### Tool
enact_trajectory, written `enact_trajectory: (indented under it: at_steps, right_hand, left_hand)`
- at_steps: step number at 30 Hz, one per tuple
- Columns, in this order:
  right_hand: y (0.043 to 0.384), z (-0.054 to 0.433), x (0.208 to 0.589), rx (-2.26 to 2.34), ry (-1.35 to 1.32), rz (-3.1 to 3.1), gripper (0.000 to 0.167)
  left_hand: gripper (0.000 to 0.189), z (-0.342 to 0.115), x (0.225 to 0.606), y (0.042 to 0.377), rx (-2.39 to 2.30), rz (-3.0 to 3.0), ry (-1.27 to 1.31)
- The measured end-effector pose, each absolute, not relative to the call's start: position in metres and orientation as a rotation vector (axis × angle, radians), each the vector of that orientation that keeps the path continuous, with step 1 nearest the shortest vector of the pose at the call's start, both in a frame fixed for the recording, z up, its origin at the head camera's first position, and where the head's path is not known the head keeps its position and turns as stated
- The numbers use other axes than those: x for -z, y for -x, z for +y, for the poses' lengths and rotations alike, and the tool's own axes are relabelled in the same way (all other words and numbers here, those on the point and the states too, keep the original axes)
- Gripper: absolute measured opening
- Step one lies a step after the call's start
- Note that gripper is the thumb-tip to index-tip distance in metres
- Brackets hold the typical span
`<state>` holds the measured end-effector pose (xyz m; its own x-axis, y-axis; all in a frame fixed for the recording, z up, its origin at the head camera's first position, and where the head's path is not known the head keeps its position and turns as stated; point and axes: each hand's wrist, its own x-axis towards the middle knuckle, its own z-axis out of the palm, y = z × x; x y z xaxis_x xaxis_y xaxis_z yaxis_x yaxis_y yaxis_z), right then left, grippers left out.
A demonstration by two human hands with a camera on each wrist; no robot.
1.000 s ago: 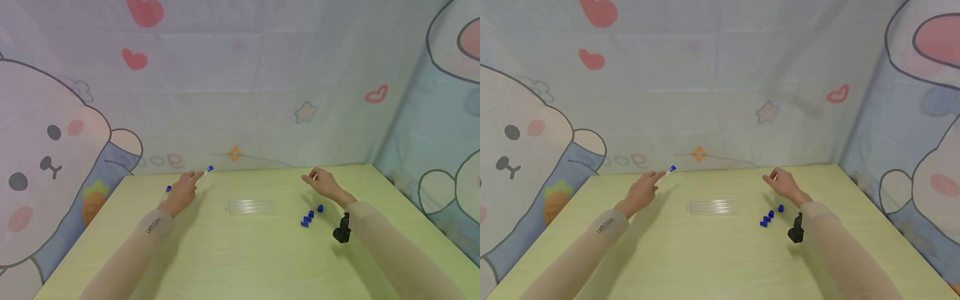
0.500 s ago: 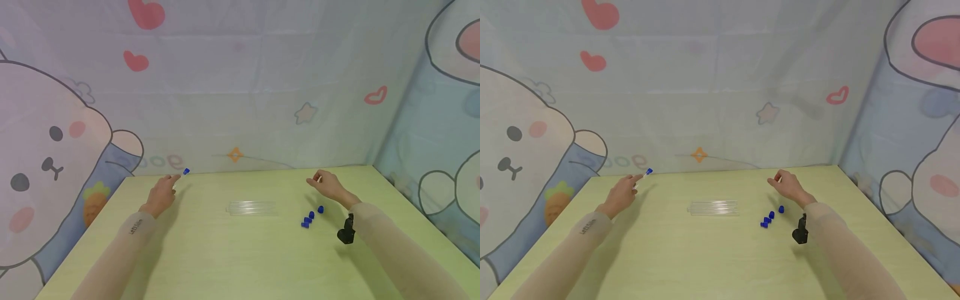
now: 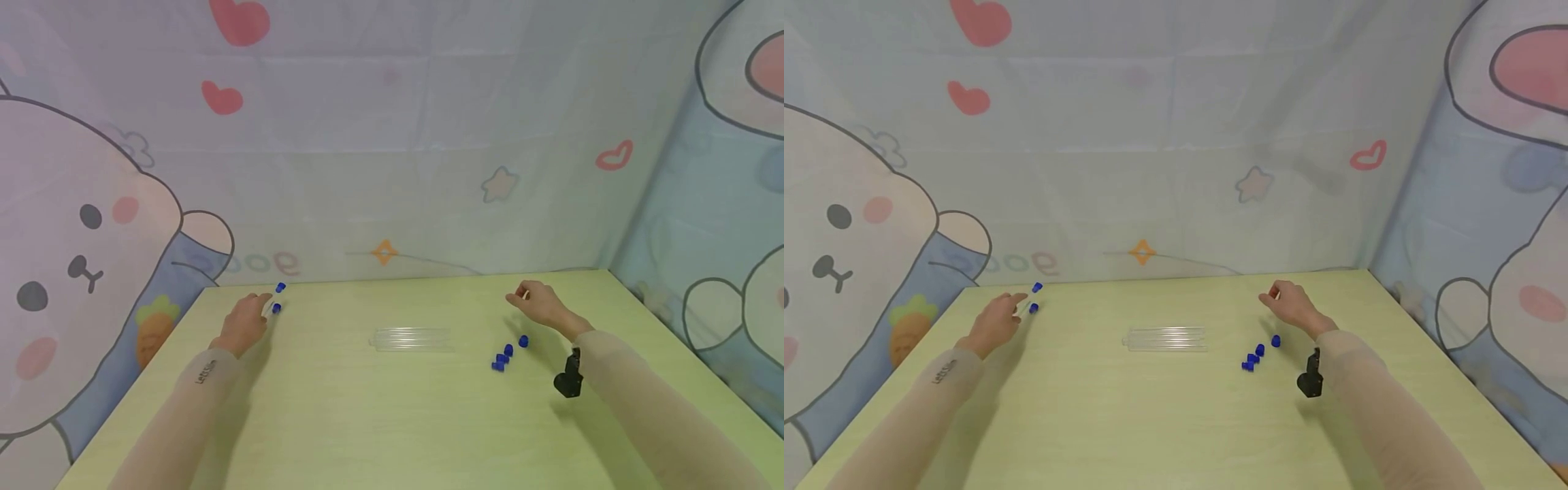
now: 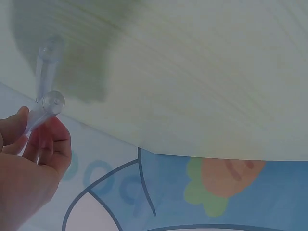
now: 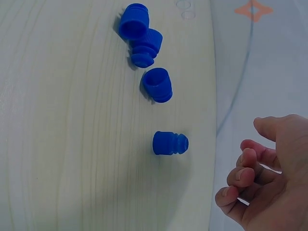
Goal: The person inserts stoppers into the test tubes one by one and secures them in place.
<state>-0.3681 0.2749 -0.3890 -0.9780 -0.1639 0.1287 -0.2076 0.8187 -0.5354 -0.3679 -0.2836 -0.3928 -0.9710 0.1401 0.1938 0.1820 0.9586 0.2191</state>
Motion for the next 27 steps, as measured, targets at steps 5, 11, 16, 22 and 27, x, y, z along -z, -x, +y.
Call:
enact_trajectory:
  at_steps: [5,11,16,22,27]
  right_hand:
    - [0.3671,0.2767,0.3892,-0.854,-0.306,-2.921,0.028]
    - [0.3668,0.2783,0.3918,-0.849,-0.305,-2.920,0.028]
    - [0.3667,0.2790,0.3926,-0.853,-0.294,-2.918,0.028]
    - [0.3658,0.2799,0.3901,-0.802,-0.346,-2.931,0.027]
    - [0.3624,0.2811,0.3866,-0.747,-0.392,-3.015,0.024]
  left_hand:
    - [0.050,-0.2867,0.3952,0.3636,0.387,-2.976,0.214]
    - [0.050,-0.2893,0.4001,0.3614,0.401,-3.013,0.177]
    - [0.051,-0.2904,0.4010,0.3636,0.403,-3.036,0.153]
    - [0.050,-0.2927,0.4003,0.3626,0.426,-3.058,0.122]
    - [0.048,-0.2941,0.4012,0.3589,0.441,-3.054,0.140]
